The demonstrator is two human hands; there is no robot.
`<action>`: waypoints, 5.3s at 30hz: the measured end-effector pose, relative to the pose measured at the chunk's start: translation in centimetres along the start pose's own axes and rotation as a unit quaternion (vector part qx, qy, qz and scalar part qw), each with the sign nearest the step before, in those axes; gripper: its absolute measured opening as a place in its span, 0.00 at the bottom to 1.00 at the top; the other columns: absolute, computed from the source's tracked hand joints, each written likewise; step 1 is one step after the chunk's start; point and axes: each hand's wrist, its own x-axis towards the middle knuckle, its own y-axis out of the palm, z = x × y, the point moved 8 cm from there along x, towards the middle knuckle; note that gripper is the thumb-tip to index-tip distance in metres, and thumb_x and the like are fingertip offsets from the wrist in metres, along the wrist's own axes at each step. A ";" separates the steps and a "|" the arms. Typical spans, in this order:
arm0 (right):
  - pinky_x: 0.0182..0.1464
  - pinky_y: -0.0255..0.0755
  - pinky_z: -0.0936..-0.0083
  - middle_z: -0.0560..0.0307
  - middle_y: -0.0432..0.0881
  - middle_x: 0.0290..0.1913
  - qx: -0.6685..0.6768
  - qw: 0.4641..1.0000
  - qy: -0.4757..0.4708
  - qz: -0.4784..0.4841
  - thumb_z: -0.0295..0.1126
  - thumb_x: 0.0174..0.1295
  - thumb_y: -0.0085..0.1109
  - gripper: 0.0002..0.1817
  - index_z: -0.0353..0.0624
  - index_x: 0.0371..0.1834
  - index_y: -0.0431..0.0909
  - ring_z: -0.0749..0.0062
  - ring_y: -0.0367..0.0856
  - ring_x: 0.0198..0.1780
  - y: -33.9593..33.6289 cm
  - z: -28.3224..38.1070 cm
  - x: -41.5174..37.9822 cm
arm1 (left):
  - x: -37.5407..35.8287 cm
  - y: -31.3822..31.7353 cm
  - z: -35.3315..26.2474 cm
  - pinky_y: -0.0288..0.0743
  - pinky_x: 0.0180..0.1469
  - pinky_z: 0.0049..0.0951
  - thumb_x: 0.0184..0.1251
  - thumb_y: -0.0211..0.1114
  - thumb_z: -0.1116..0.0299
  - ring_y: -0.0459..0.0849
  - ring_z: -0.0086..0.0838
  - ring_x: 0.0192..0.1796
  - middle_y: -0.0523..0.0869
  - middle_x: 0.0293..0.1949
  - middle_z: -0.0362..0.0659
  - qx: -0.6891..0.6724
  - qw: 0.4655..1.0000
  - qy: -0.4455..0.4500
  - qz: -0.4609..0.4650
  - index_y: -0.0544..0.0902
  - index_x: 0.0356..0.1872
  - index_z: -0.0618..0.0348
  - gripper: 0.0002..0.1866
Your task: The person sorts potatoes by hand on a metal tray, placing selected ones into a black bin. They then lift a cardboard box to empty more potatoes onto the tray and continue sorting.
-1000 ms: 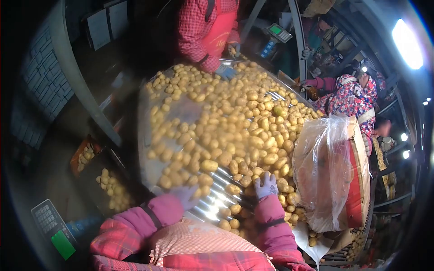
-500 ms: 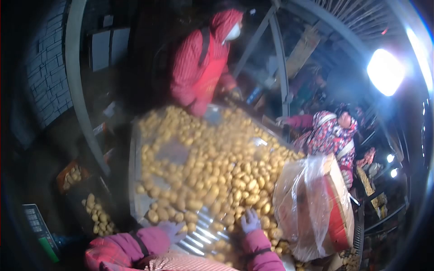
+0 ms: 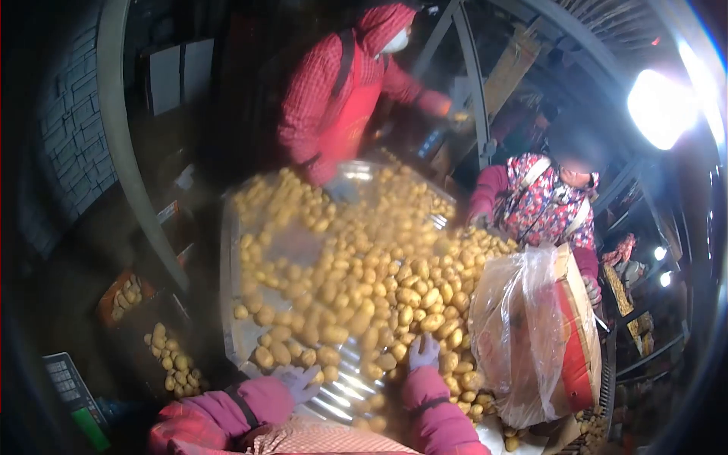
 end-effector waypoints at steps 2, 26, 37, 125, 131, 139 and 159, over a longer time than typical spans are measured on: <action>0.57 0.67 0.63 0.41 0.67 0.57 0.027 0.997 0.067 0.003 0.49 0.60 0.49 0.25 0.48 0.58 0.68 0.48 0.70 0.57 -0.3 0.1 0.5 | -0.4 -0.5 -0.9 0.69 0.47 0.45 0.61 0.50 0.47 0.79 0.46 0.43 0.81 0.40 0.53 0.054 0.995 0.070 -0.054 0.66 0.60 0.52 0.29; 0.54 0.67 0.60 0.42 0.67 0.55 -0.003 0.999 0.054 -0.007 0.47 0.59 0.51 0.28 0.47 0.60 0.63 0.48 0.70 0.54 -1.0 3.0 -0.1 | -0.1 -0.6 -0.4 0.70 0.43 0.45 0.59 0.50 0.48 0.81 0.45 0.38 0.82 0.36 0.50 0.020 0.997 0.013 -0.072 0.71 0.50 0.54 0.24; 0.57 0.65 0.60 0.38 0.68 0.55 -0.027 0.997 0.070 0.002 0.44 0.59 0.51 0.30 0.45 0.63 0.61 0.46 0.68 0.55 0.1 1.8 -0.4 | -0.1 -1.0 -0.4 0.71 0.42 0.44 0.60 0.51 0.48 0.81 0.45 0.37 0.83 0.35 0.50 0.008 0.996 0.027 -0.082 0.70 0.50 0.54 0.24; 0.35 0.72 0.69 0.50 0.81 0.24 0.143 0.984 0.098 -0.031 0.34 0.56 0.58 0.10 0.36 0.28 0.80 0.65 0.79 0.26 -14.4 -3.8 -15.6 | -0.6 -2.7 0.3 0.65 0.57 0.45 0.53 0.60 0.53 0.68 0.50 0.55 0.69 0.55 0.53 -0.010 0.975 0.012 -0.222 0.72 0.56 0.54 0.29; 0.33 0.71 0.74 0.53 0.78 0.25 0.045 0.997 -0.006 -0.065 0.30 0.59 0.55 0.07 0.37 0.34 0.78 0.74 0.75 0.27 -16.7 2.1 -14.4 | -0.9 -2.6 0.5 0.66 0.55 0.46 0.53 0.61 0.54 0.69 0.50 0.54 0.70 0.53 0.52 -0.037 0.969 0.032 -0.241 0.74 0.53 0.55 0.26; 0.53 0.68 0.65 0.45 0.75 0.49 -0.057 0.914 -0.183 -0.358 0.36 0.65 0.50 0.17 0.37 0.52 0.73 0.57 0.74 0.50 -27.0 6.3 -12.7 | -1.0 -3.1 0.3 0.67 0.51 0.47 0.51 0.62 0.55 0.70 0.47 0.51 0.71 0.49 0.50 -0.049 0.969 0.045 -0.237 0.75 0.48 0.54 0.24; 0.59 0.61 0.59 0.57 0.77 0.53 -0.317 0.746 -0.387 -0.439 0.45 0.57 0.55 0.19 0.55 0.52 0.76 0.58 0.72 0.58 -30.3 14.5 10.8 | -0.8 -2.2 0.0 0.65 0.56 0.44 0.56 0.58 0.56 0.69 0.43 0.56 0.72 0.53 0.47 0.046 0.964 0.008 -0.260 0.75 0.50 0.57 0.22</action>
